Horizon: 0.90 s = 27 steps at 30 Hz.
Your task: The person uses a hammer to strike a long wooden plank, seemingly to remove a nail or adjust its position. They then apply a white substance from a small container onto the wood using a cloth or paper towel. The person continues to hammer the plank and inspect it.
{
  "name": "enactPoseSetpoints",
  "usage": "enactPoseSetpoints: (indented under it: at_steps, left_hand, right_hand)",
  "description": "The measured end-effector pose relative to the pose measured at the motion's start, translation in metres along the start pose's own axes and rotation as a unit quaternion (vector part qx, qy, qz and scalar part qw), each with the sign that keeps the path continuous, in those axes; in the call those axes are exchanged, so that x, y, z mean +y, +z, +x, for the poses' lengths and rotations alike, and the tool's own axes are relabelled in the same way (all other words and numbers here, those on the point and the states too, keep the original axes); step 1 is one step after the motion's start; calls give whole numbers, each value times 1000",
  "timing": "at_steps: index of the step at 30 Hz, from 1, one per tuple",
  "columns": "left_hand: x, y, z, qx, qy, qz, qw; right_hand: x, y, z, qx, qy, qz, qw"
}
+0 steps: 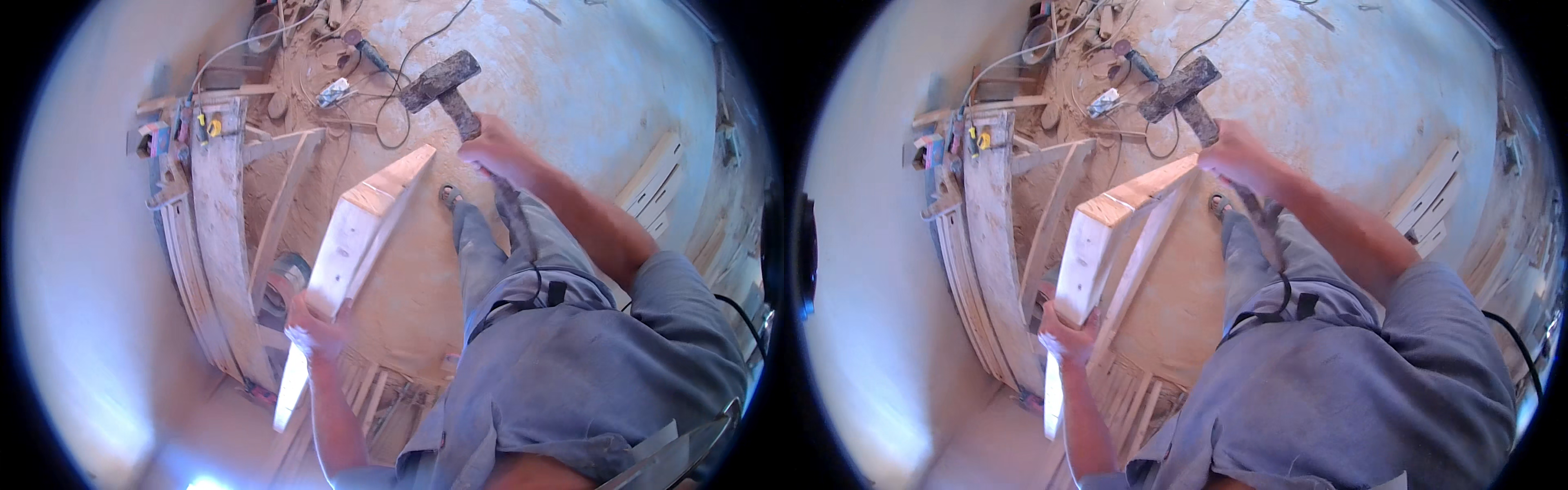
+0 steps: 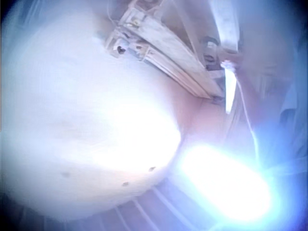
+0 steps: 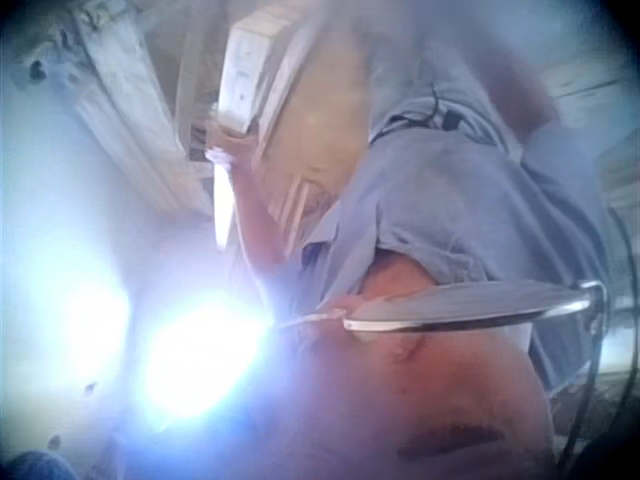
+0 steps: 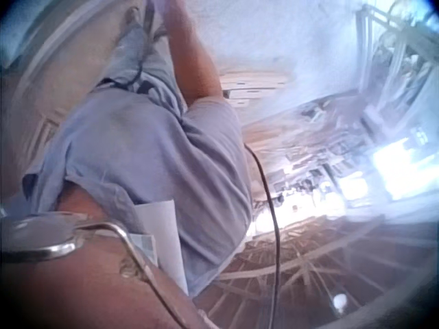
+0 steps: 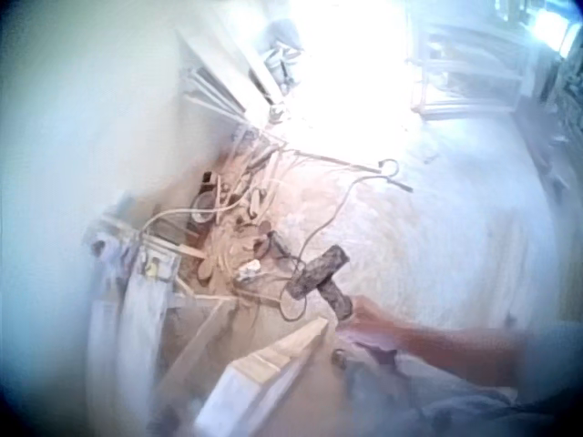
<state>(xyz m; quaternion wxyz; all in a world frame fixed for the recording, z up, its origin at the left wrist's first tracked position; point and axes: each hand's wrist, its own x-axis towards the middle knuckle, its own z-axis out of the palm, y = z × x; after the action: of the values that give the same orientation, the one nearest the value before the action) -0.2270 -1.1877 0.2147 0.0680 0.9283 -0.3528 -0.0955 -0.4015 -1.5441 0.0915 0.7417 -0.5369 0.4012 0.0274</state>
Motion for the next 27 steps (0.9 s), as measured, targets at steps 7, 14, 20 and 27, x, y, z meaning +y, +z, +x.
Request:
enactPoseSetpoints:
  at_steps: [7, 14, 20, 27]
  left_hand:
    - [-12, 10, -4, 7, -2, 4, 1000]
    - [-5, 7, -4, 11, 0, 12, 1000]
    - [-11, 8, -3, 5, -2, -13, 1000]
    - [-22, 4, -3, -1, -17, 0, 1000]
  right_hand:
    - [-14, 27, -20, -168, 12, -84, 982]
    - [-27, -33, 11, 17, -8, 35, 999]
    - [-34, 53, -37, -186, 4, -58, 981]
    - [-41, 45, -25, -176, -19, -105, 978]
